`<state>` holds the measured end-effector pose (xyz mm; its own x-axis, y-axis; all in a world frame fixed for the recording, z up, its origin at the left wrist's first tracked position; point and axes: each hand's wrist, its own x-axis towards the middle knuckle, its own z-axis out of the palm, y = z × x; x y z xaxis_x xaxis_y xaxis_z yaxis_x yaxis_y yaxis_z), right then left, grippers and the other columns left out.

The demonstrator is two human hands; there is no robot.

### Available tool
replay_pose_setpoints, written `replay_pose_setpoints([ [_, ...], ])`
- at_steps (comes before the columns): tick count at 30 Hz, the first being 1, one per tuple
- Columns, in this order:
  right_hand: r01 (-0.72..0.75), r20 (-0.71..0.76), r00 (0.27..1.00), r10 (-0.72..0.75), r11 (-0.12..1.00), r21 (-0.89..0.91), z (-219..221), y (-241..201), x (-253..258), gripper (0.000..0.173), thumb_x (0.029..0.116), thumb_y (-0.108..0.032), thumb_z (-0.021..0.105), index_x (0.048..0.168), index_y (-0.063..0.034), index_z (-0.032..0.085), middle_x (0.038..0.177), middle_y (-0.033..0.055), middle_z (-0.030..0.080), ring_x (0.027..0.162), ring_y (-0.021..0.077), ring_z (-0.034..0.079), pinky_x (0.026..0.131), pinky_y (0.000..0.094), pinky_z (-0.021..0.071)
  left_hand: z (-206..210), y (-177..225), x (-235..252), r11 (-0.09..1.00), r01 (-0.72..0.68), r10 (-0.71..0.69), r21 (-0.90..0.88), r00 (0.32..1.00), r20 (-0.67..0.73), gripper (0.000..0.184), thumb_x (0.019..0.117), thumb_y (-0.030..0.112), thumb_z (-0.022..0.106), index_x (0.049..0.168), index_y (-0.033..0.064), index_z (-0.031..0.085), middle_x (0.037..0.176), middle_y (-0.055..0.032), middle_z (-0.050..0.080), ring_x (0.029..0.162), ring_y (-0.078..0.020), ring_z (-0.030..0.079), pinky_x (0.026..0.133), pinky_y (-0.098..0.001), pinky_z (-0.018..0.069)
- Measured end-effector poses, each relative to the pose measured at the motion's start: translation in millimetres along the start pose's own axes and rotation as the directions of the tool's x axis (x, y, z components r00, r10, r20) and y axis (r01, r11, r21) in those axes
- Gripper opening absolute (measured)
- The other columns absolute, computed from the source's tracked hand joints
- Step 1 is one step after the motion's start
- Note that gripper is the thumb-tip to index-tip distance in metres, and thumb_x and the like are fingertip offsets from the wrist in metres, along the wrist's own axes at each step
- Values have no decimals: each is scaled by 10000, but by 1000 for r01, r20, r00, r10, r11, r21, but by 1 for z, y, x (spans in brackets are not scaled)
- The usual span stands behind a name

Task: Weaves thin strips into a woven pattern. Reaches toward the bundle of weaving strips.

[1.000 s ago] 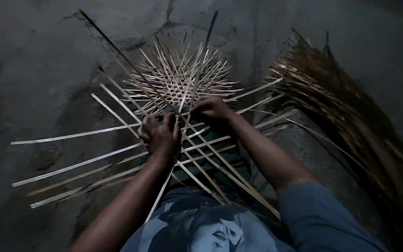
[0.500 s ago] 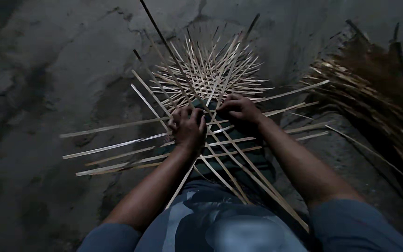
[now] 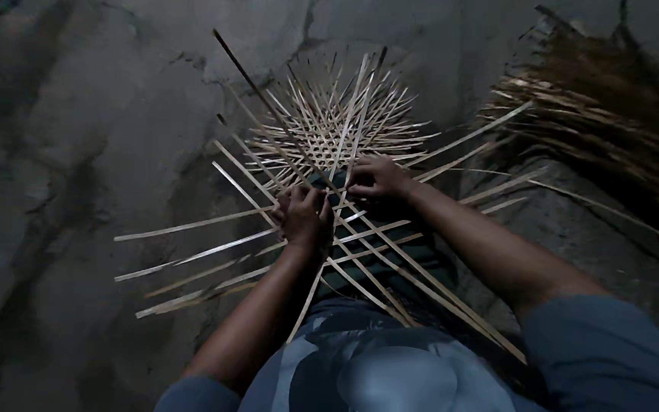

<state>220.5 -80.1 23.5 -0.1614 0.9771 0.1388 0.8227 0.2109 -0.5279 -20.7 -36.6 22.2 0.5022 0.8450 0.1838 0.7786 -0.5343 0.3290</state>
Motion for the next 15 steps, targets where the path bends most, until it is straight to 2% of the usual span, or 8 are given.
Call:
replay_pose_setpoints([
  [3,-238,121,960,252,964,-116,-6,-23,32,466,929,-577,667,957,-118,741,963,111,724,1017,337,672,927,653,481,-28,-3,26,997,-38,47,-64,989,140,211,944,411,705,1042,241,782,1282,-77,629,1233,-364,525,953,-642,418],
  [6,-478,245,846,474,877,-47,-6,-40,65,396,849,-405,809,1012,-49,747,996,200,719,988,411,680,852,701,507,-40,-10,52,909,53,21,-414,985,171,247,1007,270,642,1182,118,729,1124,-116,703,975,-259,668,861,-477,542],
  [8,-483,246,857,454,872,75,-3,-43,76,348,822,-182,835,1117,-35,722,1063,214,712,1011,413,680,894,680,514,-41,-9,60,616,273,-103,-739,958,268,274,1043,183,568,1287,61,593,1038,-121,671,765,-172,627,677,-338,538],
  [10,-451,251,878,407,880,150,2,-45,81,324,861,-52,758,1184,-59,728,1119,209,711,1044,395,677,946,650,507,-33,-6,71,333,465,-214,-821,885,414,344,1048,127,525,1374,21,487,1041,-127,650,758,-153,643,673,-308,558],
  [11,-433,239,891,386,881,192,5,-42,80,300,878,-38,733,1176,-73,737,1111,189,718,1027,363,687,943,618,522,-29,-5,73,345,508,-233,-789,861,452,383,1050,108,512,1414,6,450,1047,-138,651,767,-155,657,690,-310,571],
  [12,-413,206,907,368,874,256,8,-38,76,302,854,-29,752,1151,-89,745,1076,156,725,977,312,700,904,571,558,-21,-6,72,464,507,-229,-726,861,454,390,1043,109,517,1411,-2,453,1043,-145,669,784,-167,680,719,-328,589],
  [14,-352,173,936,306,830,433,3,-33,63,350,826,12,785,1164,-50,713,1120,134,696,1000,250,677,908,490,563,-9,-12,72,745,366,-99,-557,888,450,348,1060,150,502,1381,29,560,1168,-198,695,1021,-293,698,926,-505,555],
  [15,-316,149,949,280,796,516,3,-29,55,327,826,23,764,1142,-27,696,1148,126,688,1000,224,672,900,459,561,-5,-15,74,789,305,-23,-533,882,470,339,1062,161,492,1369,84,616,1208,-206,689,1092,-341,676,968,-578,515],
])
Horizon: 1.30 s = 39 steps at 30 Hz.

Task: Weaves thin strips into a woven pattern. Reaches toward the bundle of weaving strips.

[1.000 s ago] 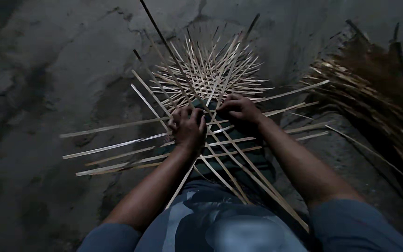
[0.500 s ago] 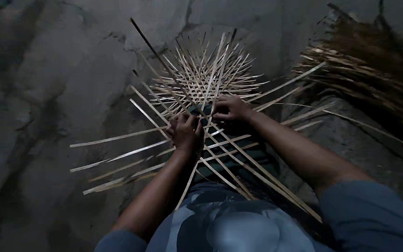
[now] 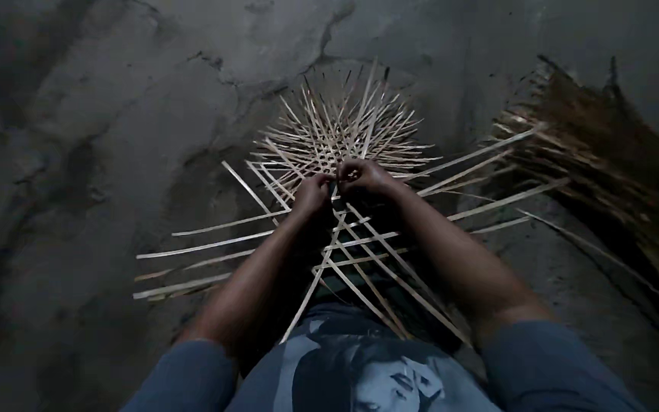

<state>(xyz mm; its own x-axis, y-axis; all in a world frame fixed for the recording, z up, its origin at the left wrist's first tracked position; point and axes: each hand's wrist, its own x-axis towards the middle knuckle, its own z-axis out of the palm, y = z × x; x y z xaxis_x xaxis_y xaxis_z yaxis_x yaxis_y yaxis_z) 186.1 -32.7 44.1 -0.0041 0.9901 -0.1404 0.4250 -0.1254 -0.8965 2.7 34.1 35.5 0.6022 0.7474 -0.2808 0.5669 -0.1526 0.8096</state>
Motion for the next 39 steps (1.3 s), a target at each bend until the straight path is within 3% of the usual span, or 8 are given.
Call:
replay_pose_setpoints([
  [2,32,-57,998,-21,981,194,2,13,-12,259,845,31,720,1097,-6,671,1099,111,697,846,171,686,765,389,604,-5,-6,6,993,-41,56,-112,989,134,314,1084,214,496,1367,155,618,1146,-116,704,959,-222,683,853,-464,562],
  [4,-4,-88,996,26,969,246,6,18,-18,283,874,33,710,1146,-5,645,1098,111,671,844,166,671,764,373,600,-9,-17,4,940,-75,139,-333,975,172,279,1086,196,499,1331,110,599,1034,-64,706,788,-120,665,717,-335,578],
  [7,-119,-126,983,133,987,112,9,10,-7,639,809,-29,807,1400,-93,573,1099,140,680,905,232,674,812,451,588,-7,-23,3,930,-146,183,-338,980,81,261,1068,175,537,1288,113,663,1169,-69,707,923,-129,696,855,-362,585],
  [11,-271,-287,935,209,942,-196,18,-19,-15,946,761,-180,903,1540,-54,382,1136,185,687,994,336,683,888,559,565,-4,-9,-14,960,-279,279,12,957,-76,381,1021,156,613,1397,97,621,1249,-142,700,1128,-251,685,1025,-478,523],
  [13,-231,-315,944,100,882,-411,22,-33,-37,840,848,-258,850,1500,17,397,1176,243,652,1022,401,665,887,594,550,0,-7,-31,912,-347,384,220,911,-153,491,934,156,729,1392,32,602,1213,-223,662,1118,-369,659,990,-543,525],
  [17,-220,-208,971,121,797,-563,30,-34,-67,423,938,-387,745,1166,-32,726,1077,174,718,1012,330,692,923,554,555,11,-11,-48,892,-309,384,331,903,-192,321,914,210,756,1182,38,716,1145,-221,668,1090,-400,647,968,-555,524],
  [24,-39,-309,935,-175,814,-579,57,3,-82,356,955,-306,716,1195,-45,728,1075,138,716,966,272,705,873,466,593,5,4,-57,946,-131,174,298,977,-123,352,927,227,755,1234,61,709,1186,-209,663,1083,-365,663,957,-539,534],
  [39,-4,-268,942,-202,791,-612,58,10,-79,349,964,-279,706,1199,-21,709,1091,173,699,1016,317,691,914,487,576,9,-16,-49,896,-322,365,307,926,-94,286,936,162,733,1207,69,741,1095,-174,693,1006,-322,688,916,-517,554],
])
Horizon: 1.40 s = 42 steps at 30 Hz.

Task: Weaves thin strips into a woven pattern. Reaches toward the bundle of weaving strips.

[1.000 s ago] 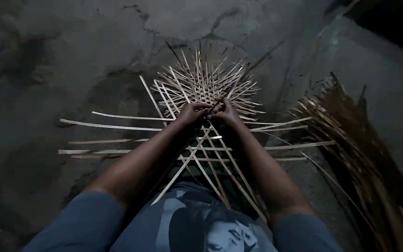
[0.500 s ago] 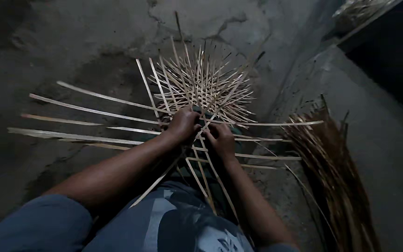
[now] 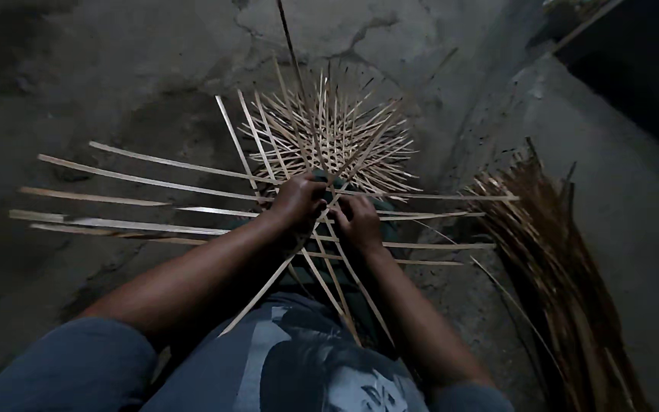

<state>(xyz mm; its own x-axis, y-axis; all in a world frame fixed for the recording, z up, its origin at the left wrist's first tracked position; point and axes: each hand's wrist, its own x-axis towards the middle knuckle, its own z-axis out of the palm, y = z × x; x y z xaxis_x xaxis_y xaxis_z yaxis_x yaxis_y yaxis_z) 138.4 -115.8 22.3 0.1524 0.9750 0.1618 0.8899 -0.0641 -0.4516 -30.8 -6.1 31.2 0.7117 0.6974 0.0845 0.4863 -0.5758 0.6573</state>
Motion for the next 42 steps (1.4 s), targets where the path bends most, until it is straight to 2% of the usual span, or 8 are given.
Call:
replay_pose_setpoints([
  [3,43,12,999,-42,993,-113,-13,6,10,407,894,-412,771,1130,-82,738,1122,153,695,1099,341,654,963,542,536,6,5,-9,993,40,-30,113,996,-89,306,943,264,730,1229,158,749,1200,-147,670,1143,-370,607,946,-588,494],
  [8,109,20,994,-108,989,-98,-3,23,11,537,946,-474,673,1414,-217,621,1371,100,617,1305,313,555,1072,584,445,25,13,-34,945,178,-113,274,965,-238,375,1013,408,579,1374,324,635,1435,-121,557,1418,-422,384,1065,-702,317],
  [21,133,-10,991,-132,991,31,4,34,7,464,931,-467,687,1343,-254,672,1344,34,644,1301,272,555,1085,552,431,25,20,-39,892,192,-117,410,973,-201,380,1023,444,560,1384,349,632,1434,-108,549,1421,-402,385,1094,-689,293],
  [24,76,-9,997,-77,965,251,-5,40,17,641,830,-418,818,1377,-136,636,1348,109,641,1295,302,569,1100,573,436,-4,39,-20,913,90,-75,399,996,-54,404,956,293,696,1346,201,641,1463,-192,495,1385,-476,392,1008,-721,353],
  [29,-129,-16,975,223,623,772,-18,42,25,580,922,5,635,1479,-1,475,1364,205,599,1179,242,642,981,405,561,4,67,39,979,-60,-7,193,944,329,555,965,153,675,1472,52,471,1219,-231,668,1089,-426,669,926,-643,527],
  [34,-112,51,943,329,171,979,-75,61,-9,422,1060,-77,395,1468,16,454,1234,179,654,1024,198,675,931,371,563,28,73,66,982,144,-185,124,877,444,683,892,351,793,1421,54,480,1077,-266,674,986,-456,665,864,-684,513],
  [39,-6,-314,771,554,499,866,-196,118,-92,289,1056,-146,406,1151,-13,644,865,-1,712,733,83,676,685,274,595,35,78,62,979,127,-179,157,908,378,611,986,308,660,1463,21,409,1046,-302,673,975,-511,659,864,-725,479],
  [42,-487,-449,545,708,703,519,-246,185,-159,264,1062,-162,509,1179,4,677,1051,86,722,892,136,698,823,325,593,36,73,61,983,123,-167,139,914,370,531,1049,234,526,1503,22,348,1076,-332,651,994,-526,652,864,-722,478],
])
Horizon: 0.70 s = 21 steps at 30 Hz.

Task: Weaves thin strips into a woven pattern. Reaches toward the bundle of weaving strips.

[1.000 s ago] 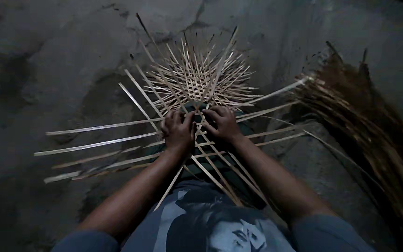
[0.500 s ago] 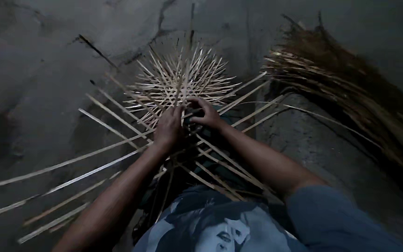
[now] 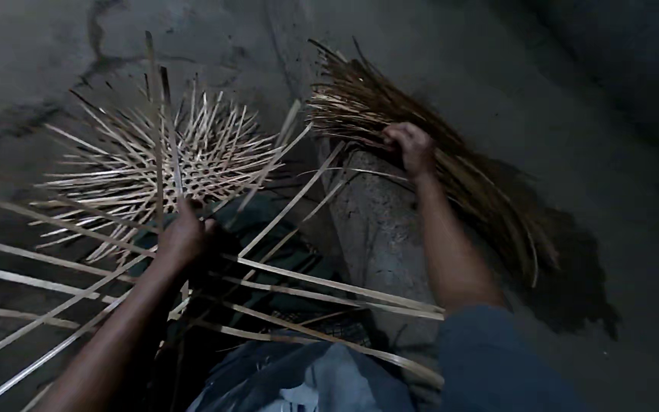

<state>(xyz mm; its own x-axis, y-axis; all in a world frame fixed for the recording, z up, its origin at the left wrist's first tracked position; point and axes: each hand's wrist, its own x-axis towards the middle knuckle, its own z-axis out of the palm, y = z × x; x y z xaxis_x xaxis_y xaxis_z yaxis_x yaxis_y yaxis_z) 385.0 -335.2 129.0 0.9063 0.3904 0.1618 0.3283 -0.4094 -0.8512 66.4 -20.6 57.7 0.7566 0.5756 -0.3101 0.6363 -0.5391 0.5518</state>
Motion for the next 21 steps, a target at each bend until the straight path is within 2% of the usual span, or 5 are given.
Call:
replay_pose_setpoints([
  [2,-196,-18,977,214,856,-478,-43,37,4,296,1041,-220,579,1241,-39,698,1239,179,696,1151,314,669,1027,535,511,-2,-3,-1,999,6,-6,-36,1000,1,559,1047,221,533,1528,50,306,1044,-297,653,952,-486,659,837,-689,498],
  [5,-288,-32,918,395,610,-738,-71,81,-8,345,924,-114,722,1263,-59,701,1289,257,659,1237,477,599,1033,709,440,-10,-5,-1,987,71,-69,-141,997,17,770,961,264,704,1567,79,267,1069,-250,677,956,-432,673,851,-661,517],
  [11,-108,26,982,190,663,-740,-83,75,-30,223,1033,-131,607,1195,-33,725,1243,252,685,1203,457,628,1045,684,447,-22,-27,20,959,149,-126,-242,986,108,763,824,385,857,1393,17,507,1114,-255,675,1006,-427,667,880,-659,524],
  [16,9,-128,983,-131,734,-679,-76,19,-10,390,1103,-240,425,1340,11,607,1388,352,541,1320,541,498,1086,709,363,-25,-18,5,925,184,-173,-333,983,62,984,795,349,884,1519,13,308,1123,-234,677,992,-384,687,876,-602,556],
  [21,195,-33,970,-240,855,-481,-24,-47,-2,442,1089,-288,494,1366,51,553,1337,298,600,1253,411,589,1077,566,453,-21,-23,5,938,110,-113,-328,994,9,912,800,314,877,1498,14,372,1163,-264,650,1020,-408,669,893,-608,545],
])
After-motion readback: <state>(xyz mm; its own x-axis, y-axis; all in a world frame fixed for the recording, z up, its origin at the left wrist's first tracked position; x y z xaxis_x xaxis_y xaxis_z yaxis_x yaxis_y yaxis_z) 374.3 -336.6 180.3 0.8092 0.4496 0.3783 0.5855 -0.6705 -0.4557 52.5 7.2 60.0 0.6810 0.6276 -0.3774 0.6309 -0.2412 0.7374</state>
